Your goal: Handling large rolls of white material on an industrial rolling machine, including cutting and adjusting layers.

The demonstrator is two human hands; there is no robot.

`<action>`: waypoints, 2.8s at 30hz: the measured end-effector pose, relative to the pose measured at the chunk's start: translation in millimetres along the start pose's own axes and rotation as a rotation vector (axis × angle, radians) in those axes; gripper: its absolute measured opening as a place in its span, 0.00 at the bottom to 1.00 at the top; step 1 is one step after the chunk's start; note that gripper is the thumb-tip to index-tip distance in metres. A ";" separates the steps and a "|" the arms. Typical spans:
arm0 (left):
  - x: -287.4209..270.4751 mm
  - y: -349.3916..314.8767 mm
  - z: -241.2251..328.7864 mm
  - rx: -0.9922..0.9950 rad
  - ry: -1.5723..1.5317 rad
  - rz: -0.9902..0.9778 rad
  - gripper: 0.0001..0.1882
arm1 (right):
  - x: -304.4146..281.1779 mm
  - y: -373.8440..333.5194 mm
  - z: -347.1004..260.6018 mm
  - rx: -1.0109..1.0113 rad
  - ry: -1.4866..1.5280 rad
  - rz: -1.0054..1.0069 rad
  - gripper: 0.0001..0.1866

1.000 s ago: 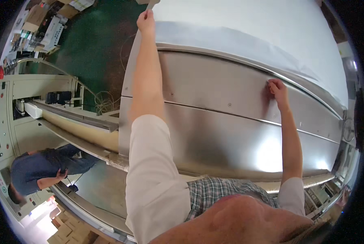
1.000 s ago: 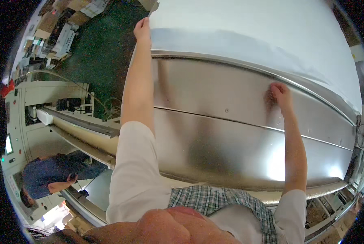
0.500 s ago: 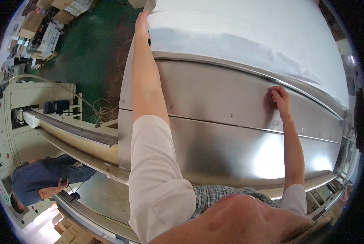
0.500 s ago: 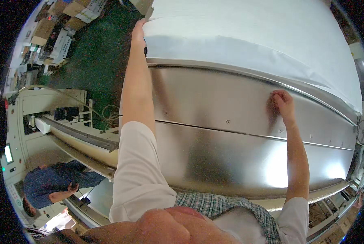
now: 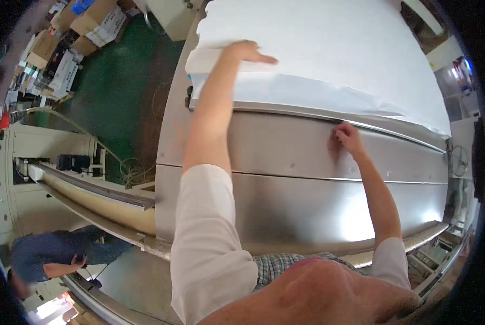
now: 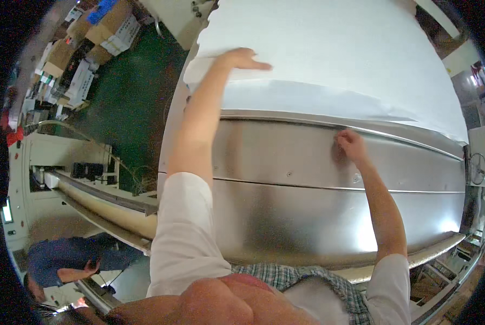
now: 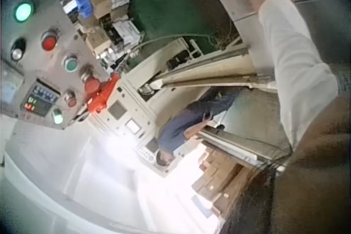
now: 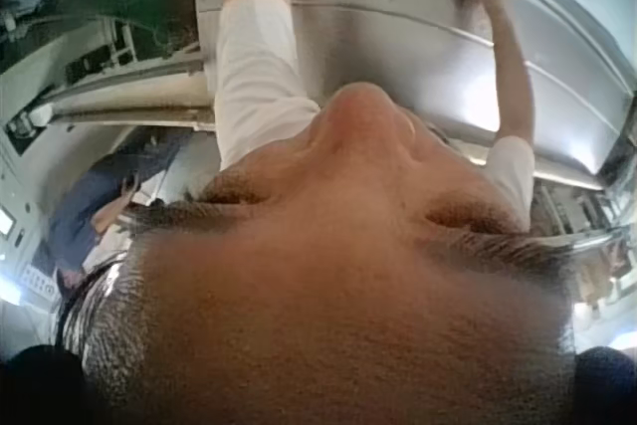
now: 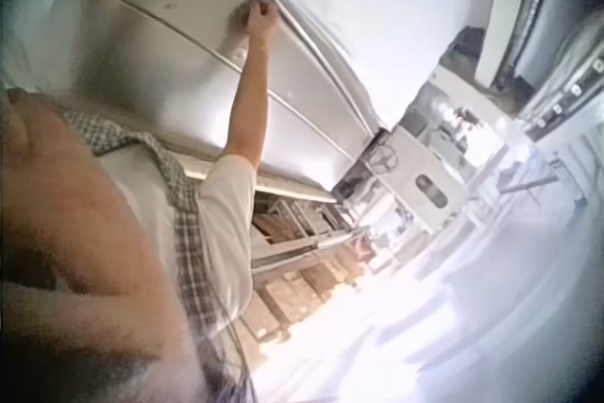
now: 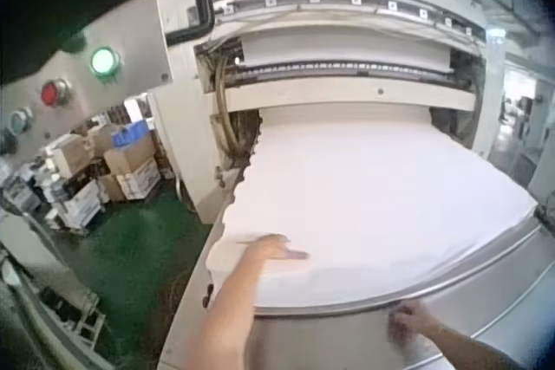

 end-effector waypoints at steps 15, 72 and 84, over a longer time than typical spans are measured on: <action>23.7 -32.9 74.9 -0.089 0.185 0.062 0.51 | 43.4 141.1 -188.3 -0.197 -1.000 -0.113 0.20; 13.4 -353.7 -20.2 -0.317 0.147 0.553 0.31 | -671.8 -268.3 253.2 -0.422 -1.396 0.328 0.29; 93.9 -473.3 70.0 -0.578 0.186 0.285 0.28 | -559.8 -382.8 245.6 -0.108 -1.274 0.122 0.27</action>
Point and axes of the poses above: each hand's wrist, its own y-axis towards the middle knuckle, its own x-axis out of the palm, z = x × y, the point moved 8 cm from there along y, towards the middle knuckle, and after that the axes turned 6 degrees about -z, right-handed, at the moved point
